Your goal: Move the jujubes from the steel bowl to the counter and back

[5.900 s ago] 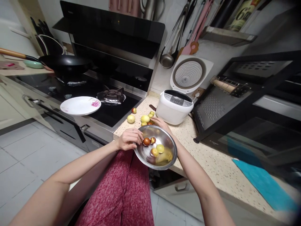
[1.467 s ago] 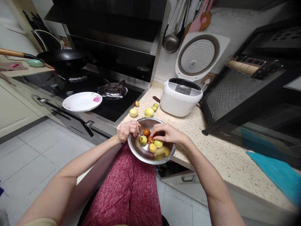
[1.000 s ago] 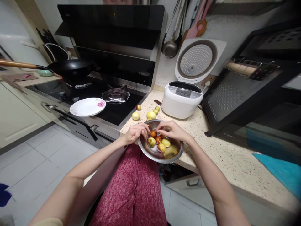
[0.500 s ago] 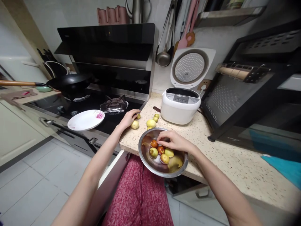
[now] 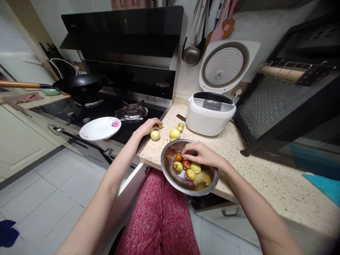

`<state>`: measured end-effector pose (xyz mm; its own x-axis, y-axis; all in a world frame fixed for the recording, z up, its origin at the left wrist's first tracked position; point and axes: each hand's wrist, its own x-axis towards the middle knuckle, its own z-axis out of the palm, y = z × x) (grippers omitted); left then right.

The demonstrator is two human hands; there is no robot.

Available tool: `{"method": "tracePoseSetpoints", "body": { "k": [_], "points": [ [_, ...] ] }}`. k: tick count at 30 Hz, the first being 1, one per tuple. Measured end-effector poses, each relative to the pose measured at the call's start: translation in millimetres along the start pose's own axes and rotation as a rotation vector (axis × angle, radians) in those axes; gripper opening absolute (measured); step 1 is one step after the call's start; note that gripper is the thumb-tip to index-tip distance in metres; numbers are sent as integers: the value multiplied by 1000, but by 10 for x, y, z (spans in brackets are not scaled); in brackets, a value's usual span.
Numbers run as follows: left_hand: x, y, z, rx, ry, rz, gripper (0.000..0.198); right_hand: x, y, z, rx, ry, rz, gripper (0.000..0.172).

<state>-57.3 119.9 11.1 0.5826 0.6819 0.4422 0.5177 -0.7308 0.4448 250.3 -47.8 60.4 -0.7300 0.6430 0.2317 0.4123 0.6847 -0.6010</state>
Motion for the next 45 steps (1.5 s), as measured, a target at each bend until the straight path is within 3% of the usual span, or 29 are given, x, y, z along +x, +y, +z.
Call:
{"method": "tracePoseSetpoints", "body": {
  "k": [7, 13, 16, 19, 24, 29, 35, 39, 45],
  "points": [
    [-26, 102, 70, 24, 63, -20, 20, -8, 29, 8, -9, 21, -13, 17],
    [-107, 474, 34, -140, 394, 4, 25, -7, 45, 8, -20, 21, -15, 15],
    [-153, 693, 43, -201, 455, 52, 26, -1, 44, 4, -21, 24, -12, 14],
    [-210, 847, 73, -299, 406, 148, 26, 3, 58, 5, -34, 35, -7, 13],
    [-297, 1003, 117, -466, 177, 274, 29, -5, 83, 14, -57, 83, -40, 13],
    [-305, 1136, 164, -526, 23, 311, 29, 3, 84, 18, -48, 256, -100, 11],
    [-315, 1281, 186, -491, 31, 307, 34, 3, 126, 37, -44, 394, -157, 18],
    [-356, 1411, 164, -386, 105, 361, 35, -6, 113, 40, -47, 404, -165, 31],
    [-398, 1520, 171, -248, 171, 444, 31, -2, 42, 35, -10, 374, -145, 33]
  ]
}}
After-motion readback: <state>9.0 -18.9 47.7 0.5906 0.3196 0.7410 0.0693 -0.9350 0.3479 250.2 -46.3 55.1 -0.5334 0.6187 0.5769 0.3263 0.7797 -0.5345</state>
